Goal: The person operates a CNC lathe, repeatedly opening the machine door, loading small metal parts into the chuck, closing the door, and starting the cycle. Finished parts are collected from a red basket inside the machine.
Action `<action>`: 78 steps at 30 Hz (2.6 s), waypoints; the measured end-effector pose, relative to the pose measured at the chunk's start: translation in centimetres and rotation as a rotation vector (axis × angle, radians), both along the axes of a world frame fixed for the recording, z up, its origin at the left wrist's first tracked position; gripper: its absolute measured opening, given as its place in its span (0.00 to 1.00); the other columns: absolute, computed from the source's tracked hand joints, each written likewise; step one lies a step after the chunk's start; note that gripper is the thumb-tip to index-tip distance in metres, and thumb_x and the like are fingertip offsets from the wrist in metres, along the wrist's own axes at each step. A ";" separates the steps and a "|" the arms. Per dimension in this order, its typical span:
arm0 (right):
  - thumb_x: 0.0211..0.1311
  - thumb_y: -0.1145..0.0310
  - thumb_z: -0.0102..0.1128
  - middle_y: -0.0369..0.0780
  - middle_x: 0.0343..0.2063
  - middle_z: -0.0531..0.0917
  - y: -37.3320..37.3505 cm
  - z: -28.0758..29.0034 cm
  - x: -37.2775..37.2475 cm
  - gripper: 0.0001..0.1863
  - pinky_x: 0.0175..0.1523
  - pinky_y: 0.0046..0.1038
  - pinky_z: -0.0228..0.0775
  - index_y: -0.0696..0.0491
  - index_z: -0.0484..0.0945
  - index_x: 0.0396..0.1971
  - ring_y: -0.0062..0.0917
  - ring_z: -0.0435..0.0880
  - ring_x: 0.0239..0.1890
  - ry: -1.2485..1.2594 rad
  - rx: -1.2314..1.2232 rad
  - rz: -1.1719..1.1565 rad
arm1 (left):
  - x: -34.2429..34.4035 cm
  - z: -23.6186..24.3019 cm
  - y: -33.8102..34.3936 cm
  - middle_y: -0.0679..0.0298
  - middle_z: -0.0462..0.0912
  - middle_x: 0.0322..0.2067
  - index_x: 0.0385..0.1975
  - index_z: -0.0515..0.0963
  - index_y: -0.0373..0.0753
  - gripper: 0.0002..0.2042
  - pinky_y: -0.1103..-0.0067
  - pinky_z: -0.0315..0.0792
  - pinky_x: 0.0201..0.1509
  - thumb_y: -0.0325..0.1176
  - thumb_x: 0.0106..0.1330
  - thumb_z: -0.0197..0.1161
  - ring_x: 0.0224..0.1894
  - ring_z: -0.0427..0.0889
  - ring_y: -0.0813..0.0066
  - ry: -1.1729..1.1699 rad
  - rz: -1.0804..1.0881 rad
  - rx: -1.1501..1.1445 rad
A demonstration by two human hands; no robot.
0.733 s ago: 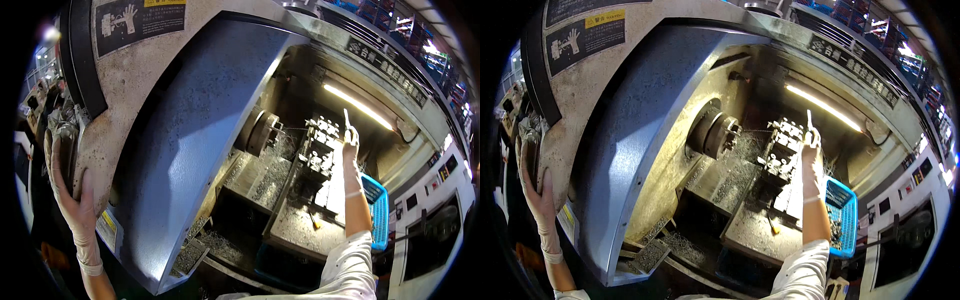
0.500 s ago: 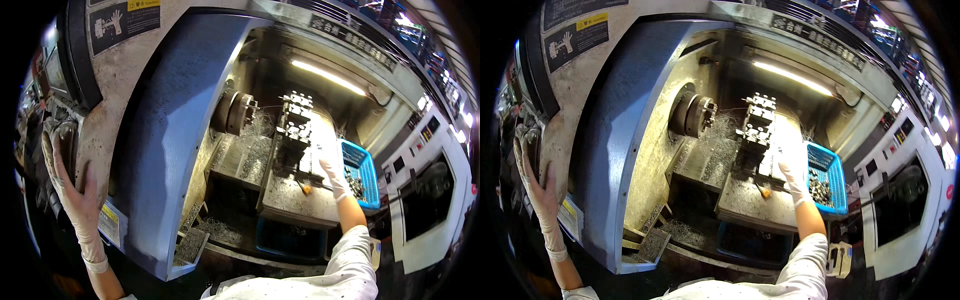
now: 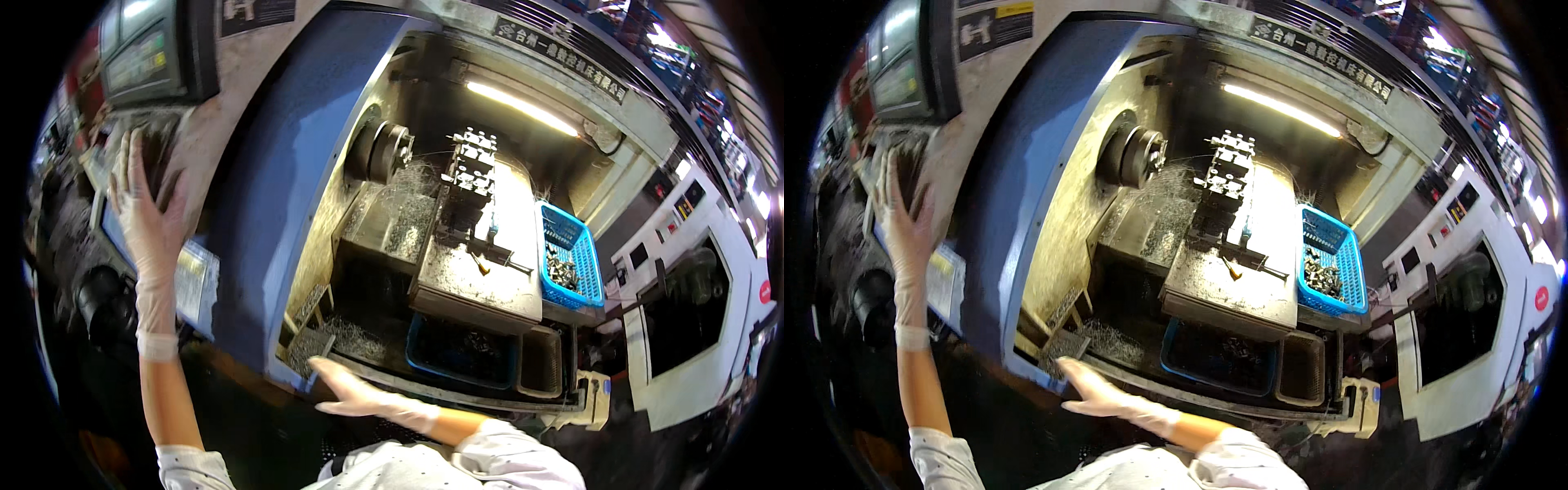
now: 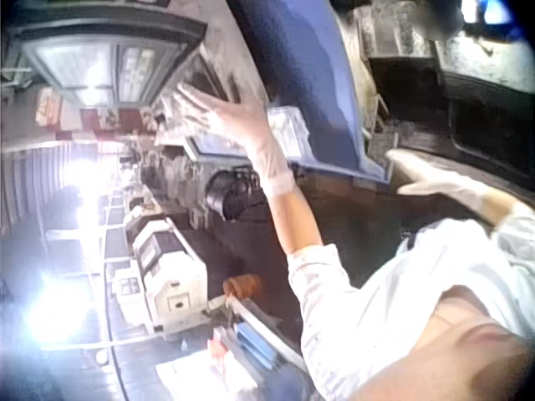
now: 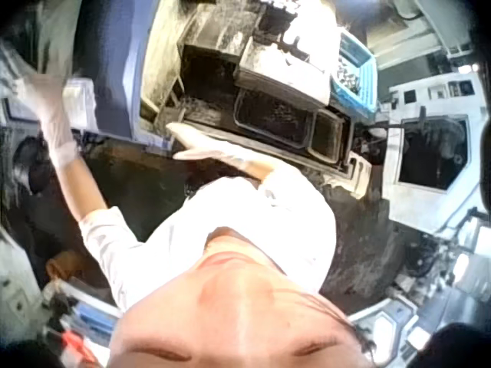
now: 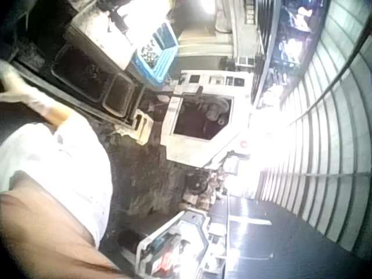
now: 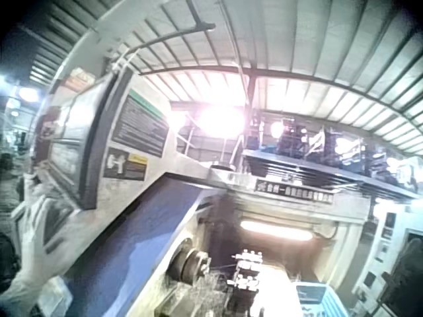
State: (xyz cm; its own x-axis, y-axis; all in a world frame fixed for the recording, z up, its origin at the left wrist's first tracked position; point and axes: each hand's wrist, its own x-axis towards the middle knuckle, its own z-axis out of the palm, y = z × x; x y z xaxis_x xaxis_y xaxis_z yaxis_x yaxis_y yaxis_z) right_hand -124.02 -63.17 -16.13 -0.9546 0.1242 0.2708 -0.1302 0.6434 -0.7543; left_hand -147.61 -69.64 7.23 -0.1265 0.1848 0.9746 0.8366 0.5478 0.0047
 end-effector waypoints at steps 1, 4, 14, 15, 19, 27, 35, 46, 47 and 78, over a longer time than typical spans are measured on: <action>0.40 0.67 0.54 0.50 0.45 0.59 -2.7 -1.3 -1.0 0.32 0.54 0.27 0.46 0.62 0.52 0.47 0.36 0.55 0.51 0.081 -0.187 -0.074 | 0.9 -0.2 -0.5 0.54 0.55 0.50 0.50 0.53 0.37 0.28 0.69 0.42 0.55 0.36 0.49 0.53 0.53 0.52 0.59 0.019 -0.010 0.021; 0.42 0.67 0.53 0.47 0.41 0.63 -4.5 -3.0 -3.4 0.26 0.51 0.26 0.52 0.61 0.57 0.43 0.34 0.61 0.47 0.049 -0.489 -0.214 | 4.2 -4.3 -4.2 0.52 0.51 0.51 0.50 0.53 0.36 0.26 0.68 0.39 0.56 0.33 0.50 0.52 0.54 0.50 0.58 -0.178 -0.063 0.124; 0.43 0.67 0.52 0.42 0.29 0.72 -2.7 0.3 3.7 0.18 0.39 0.22 0.60 0.58 0.65 0.36 0.24 0.69 0.34 -0.034 -0.547 -0.171 | 26.8 -27.1 -31.3 0.55 0.42 0.54 0.51 0.49 0.39 0.31 0.68 0.41 0.56 0.32 0.45 0.54 0.56 0.43 0.60 -0.969 1.078 -0.125; 0.43 0.67 0.52 0.41 0.29 0.72 -2.1 0.1 5.1 0.18 0.39 0.22 0.60 0.58 0.65 0.36 0.23 0.69 0.33 -0.032 -0.565 -0.211 | 28.5 -27.8 -34.5 0.55 0.42 0.55 0.52 0.47 0.39 0.33 0.68 0.40 0.56 0.32 0.45 0.55 0.57 0.42 0.62 -0.871 1.158 -0.114; 0.44 0.67 0.51 0.40 0.28 0.72 -1.0 -3.5 7.3 0.16 0.37 0.21 0.60 0.58 0.66 0.35 0.22 0.69 0.32 -0.107 -0.658 -0.328 | 32.7 -26.4 -42.8 0.56 0.41 0.55 0.51 0.48 0.39 0.32 0.68 0.40 0.57 0.30 0.45 0.54 0.57 0.42 0.63 -0.790 1.408 0.000; 0.46 0.68 0.49 0.37 0.26 0.72 -14.4 -10.8 -3.9 0.12 0.34 0.19 0.60 0.57 0.68 0.33 0.19 0.68 0.29 -0.513 -0.768 -0.175 | 36.5 -18.2 -54.3 0.55 0.44 0.54 0.51 0.50 0.40 0.31 0.66 0.39 0.56 0.30 0.44 0.53 0.56 0.43 0.60 -0.530 1.771 0.116; 0.48 0.69 0.46 0.35 0.24 0.71 -35.5 -13.2 -18.0 0.10 0.30 0.18 0.59 0.56 0.70 0.31 0.17 0.67 0.26 -0.756 -0.652 0.174 | 34.4 -16.1 -62.3 0.53 0.48 0.52 0.50 0.51 0.38 0.31 0.62 0.39 0.55 0.35 0.43 0.55 0.55 0.45 0.56 -0.518 1.959 0.196; 0.45 0.76 0.47 0.39 0.29 0.73 -84.6 3.1 -23.4 0.09 0.41 0.22 0.60 0.57 0.71 0.29 0.25 0.70 0.34 0.009 -0.372 1.697 | 30.5 -19.0 -64.6 0.52 0.55 0.47 0.45 0.56 0.36 0.29 0.53 0.36 0.52 0.41 0.42 0.56 0.51 0.49 0.51 -0.516 2.519 0.379; 0.44 0.77 0.47 0.40 0.29 0.72 -88.1 4.1 -20.1 0.09 0.41 0.23 0.60 0.56 0.71 0.29 0.26 0.70 0.34 -0.008 -0.396 1.890 | 29.8 -18.2 -64.5 0.51 0.55 0.46 0.44 0.56 0.36 0.28 0.53 0.36 0.52 0.39 0.42 0.55 0.51 0.50 0.51 -0.509 2.607 0.468; 0.41 0.75 0.45 0.37 0.19 0.71 -116.1 1.6 17.1 0.10 0.25 0.20 0.60 0.60 0.69 0.27 0.19 0.68 0.19 -1.131 -0.712 1.893 | 27.1 -20.5 -62.3 0.52 0.54 0.45 0.44 0.52 0.39 0.23 0.54 0.40 0.52 0.44 0.49 0.41 0.50 0.52 0.52 -0.383 2.952 0.499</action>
